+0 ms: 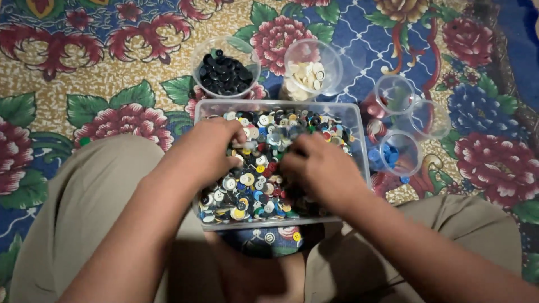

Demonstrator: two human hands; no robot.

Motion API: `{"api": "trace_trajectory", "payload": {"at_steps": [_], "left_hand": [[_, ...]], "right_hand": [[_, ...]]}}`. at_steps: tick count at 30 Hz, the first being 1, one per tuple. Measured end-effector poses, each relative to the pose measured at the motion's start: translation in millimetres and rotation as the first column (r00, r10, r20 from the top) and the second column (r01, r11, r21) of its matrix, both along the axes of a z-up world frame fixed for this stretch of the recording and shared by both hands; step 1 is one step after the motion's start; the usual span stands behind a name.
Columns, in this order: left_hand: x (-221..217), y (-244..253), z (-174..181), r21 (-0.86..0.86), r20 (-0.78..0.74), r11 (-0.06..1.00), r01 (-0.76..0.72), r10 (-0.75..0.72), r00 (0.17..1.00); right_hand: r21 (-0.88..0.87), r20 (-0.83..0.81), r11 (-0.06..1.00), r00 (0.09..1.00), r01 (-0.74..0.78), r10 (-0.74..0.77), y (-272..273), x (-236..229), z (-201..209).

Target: Sorting various colored buttons from a large plastic container into smaller individual containers by color while sitting on the floor.

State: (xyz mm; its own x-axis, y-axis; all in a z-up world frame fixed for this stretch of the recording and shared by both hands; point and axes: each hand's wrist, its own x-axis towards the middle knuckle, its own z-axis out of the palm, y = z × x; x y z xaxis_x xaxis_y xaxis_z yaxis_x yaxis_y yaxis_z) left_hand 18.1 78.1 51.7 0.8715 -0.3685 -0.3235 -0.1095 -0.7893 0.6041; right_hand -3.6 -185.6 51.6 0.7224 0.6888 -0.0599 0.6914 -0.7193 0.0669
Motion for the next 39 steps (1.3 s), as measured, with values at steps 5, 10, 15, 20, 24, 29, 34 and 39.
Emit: {"api": "trace_trajectory", "payload": {"at_steps": [5,10,15,20,24,29,34,39], "left_hand": [[-14.8,2.4,28.0,0.019,-0.163,0.988,0.15,-0.145,0.976],[-13.0,1.4,3.2,0.088,-0.078,0.965,0.247,-0.241,0.968],[4.1,8.9,-30.3,0.075,0.089,0.956,0.284,-0.29,0.953],[-6.8,7.1,-10.0,0.042,0.115,0.98,0.196,-0.2,0.973],[-19.3,7.1,1.2,0.002,0.091,0.988,0.155,-0.154,0.984],[-31.2,3.4,10.0,0.046,0.109,0.951,0.305,-0.308,0.945],[-42.7,-7.9,5.8,0.221,0.272,0.817,0.533,-0.577,0.77],[-33.1,-17.3,-32.2,0.36,0.344,0.826,0.434,-0.55,0.761]], "right_hand": [[0.071,-0.074,0.984,0.985,0.162,-0.156,10.7,-8.7,38.5],[0.138,-0.266,0.988,0.963,0.071,-0.032,31.7,-35.3,33.5],[0.042,-0.337,0.999,0.942,0.006,0.009,42.2,-47.5,16.9],[-0.154,-0.177,0.988,0.984,-0.013,-0.014,39.1,-34.0,16.9],[-0.233,0.007,0.972,0.999,0.034,-0.034,39.9,-28.6,5.4],[-0.227,0.013,0.962,0.988,0.152,-0.153,35.4,-27.6,0.6],[-0.205,0.008,0.956,0.977,0.208,-0.211,31.5,-42.4,12.2],[-0.081,-0.246,0.975,0.943,0.209,-0.223,17.4,-51.5,26.6]]}}
